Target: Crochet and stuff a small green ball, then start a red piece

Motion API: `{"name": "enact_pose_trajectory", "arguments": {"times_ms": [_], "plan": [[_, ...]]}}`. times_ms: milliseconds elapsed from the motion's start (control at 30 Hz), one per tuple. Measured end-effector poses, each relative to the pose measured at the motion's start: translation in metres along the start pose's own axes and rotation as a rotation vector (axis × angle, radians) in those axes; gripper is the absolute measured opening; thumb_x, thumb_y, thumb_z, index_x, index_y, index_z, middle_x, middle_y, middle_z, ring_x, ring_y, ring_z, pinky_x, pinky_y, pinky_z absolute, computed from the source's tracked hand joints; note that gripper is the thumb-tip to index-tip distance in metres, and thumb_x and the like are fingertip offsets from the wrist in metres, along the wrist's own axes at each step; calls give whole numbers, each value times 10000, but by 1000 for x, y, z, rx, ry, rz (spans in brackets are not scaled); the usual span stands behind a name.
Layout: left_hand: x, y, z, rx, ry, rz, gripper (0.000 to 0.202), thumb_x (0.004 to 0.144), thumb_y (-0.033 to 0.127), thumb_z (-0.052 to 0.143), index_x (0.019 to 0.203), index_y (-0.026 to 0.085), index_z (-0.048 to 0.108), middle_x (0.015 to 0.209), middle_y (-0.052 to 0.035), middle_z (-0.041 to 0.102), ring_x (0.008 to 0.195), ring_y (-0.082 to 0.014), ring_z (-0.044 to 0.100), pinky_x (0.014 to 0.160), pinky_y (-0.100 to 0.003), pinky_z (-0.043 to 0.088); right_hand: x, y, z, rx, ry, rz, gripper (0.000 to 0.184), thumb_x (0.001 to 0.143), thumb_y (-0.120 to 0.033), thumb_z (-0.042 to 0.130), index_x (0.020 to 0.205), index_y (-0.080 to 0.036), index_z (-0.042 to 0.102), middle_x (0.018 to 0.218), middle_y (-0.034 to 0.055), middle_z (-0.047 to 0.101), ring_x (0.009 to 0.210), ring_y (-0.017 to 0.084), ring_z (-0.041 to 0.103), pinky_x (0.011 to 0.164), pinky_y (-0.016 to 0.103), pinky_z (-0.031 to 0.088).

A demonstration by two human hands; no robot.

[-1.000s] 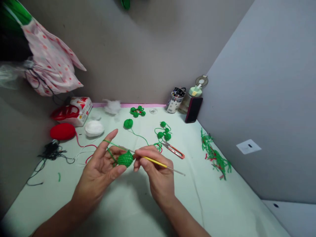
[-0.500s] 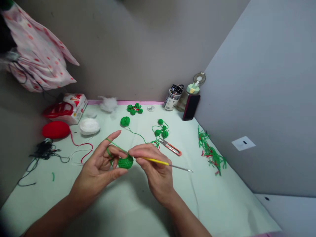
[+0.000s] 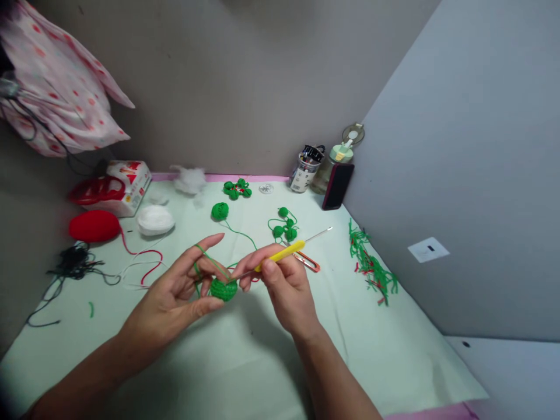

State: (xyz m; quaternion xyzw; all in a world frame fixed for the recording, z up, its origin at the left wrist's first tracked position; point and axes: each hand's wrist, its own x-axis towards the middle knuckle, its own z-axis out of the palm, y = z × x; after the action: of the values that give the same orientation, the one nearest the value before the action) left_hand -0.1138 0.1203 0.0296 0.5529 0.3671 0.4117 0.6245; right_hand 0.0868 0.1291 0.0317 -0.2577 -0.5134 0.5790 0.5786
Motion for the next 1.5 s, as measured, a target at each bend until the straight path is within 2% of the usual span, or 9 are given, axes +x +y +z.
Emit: {"name": "enact_pose_trajectory", "arguments": {"times_ms": [300, 400, 600, 733, 833, 933, 1033, 1233, 1500], "plan": [[0, 6, 1, 198, 48, 31, 721, 864, 253, 735, 1534, 302, 473, 966, -2, 733, 869, -216, 577, 852, -386, 406, -11, -21, -6, -548, -150, -211, 213, 1081, -217, 494, 1076, -226, 707, 953, 48, 742, 899, 171, 704, 814, 336, 594], [1, 4, 5, 214, 148, 8, 696, 817, 272, 774, 1475, 292, 547, 941, -2, 739, 798, -204, 533, 824, -380, 408, -10, -18, -3, -743, -184, -363, 198, 1067, -169, 501, 1101, -203, 694, 964, 66, 756, 936, 183, 727, 840, 348, 607], [2, 5, 14, -28, 370, -41, 823, 774, 362, 854, 1507, 237, 499, 950, -17, 711, 847, -199, 578, 839, -353, 467, -14, 0, 7, -1234, -107, -808, 252, 969, -59, 628, 1146, -215, 718, 1071, 91, 781, 939, 186, 746, 773, 289, 648], [-1, 3, 17, -171, 355, -14, 784, 811, 378, 864, 1498, 242, 512, 948, -11, 696, 894, -183, 617, 897, -330, 488, -22, 2, 11, -1418, -70, -891, 278, 906, -31, 713, 1139, -177, 757, 1046, 94, 772, 957, 202, 737, 830, 309, 662], [-2, 2, 17, -345, 254, -46, 765, 806, 335, 885, 1483, 256, 537, 945, -1, 685, 908, -167, 634, 892, -306, 498, -24, 1, 12, -1373, -56, -910, 252, 916, -26, 704, 1137, -130, 767, 1038, 100, 758, 972, 198, 724, 838, 310, 656], [0, 2, 15, -546, 121, -145, 833, 759, 335, 925, 1491, 233, 542, 940, 0, 675, 906, -158, 633, 892, -295, 498, -20, 2, 12, -1088, -6, -796, 294, 981, -62, 632, 1218, -181, 760, 1069, 89, 765, 962, 190, 734, 819, 329, 650], [3, 3, 9, -604, 70, -200, 897, 738, 327, 942, 1520, 216, 517, 941, -1, 665, 931, -157, 626, 923, -292, 481, -17, 2, 11, -779, 14, -541, 357, 1010, -113, 603, 1276, -302, 747, 1073, 65, 787, 933, 203, 747, 774, 359, 642], [4, 9, -6, -380, 73, -119, 836, 757, 235, 919, 1504, 255, 545, 920, 9, 648, 777, -121, 559, 739, -263, 465, -17, -4, 7, -519, 109, -343, 259, 1012, -163, 612, 1134, -292, 800, 951, 62, 793, 855, 218, 723, 771, 402, 619], [3, 11, -4, -193, 81, -63, 712, 834, 266, 853, 1486, 272, 568, 998, -13, 677, 841, -148, 553, 783, -295, 457, -2, -8, 4, -55, 154, -1, 171, 982, -302, 682, 907, -224, 814, 744, 16, 689, 574, 115, 624, 559, 257, 531]]}}
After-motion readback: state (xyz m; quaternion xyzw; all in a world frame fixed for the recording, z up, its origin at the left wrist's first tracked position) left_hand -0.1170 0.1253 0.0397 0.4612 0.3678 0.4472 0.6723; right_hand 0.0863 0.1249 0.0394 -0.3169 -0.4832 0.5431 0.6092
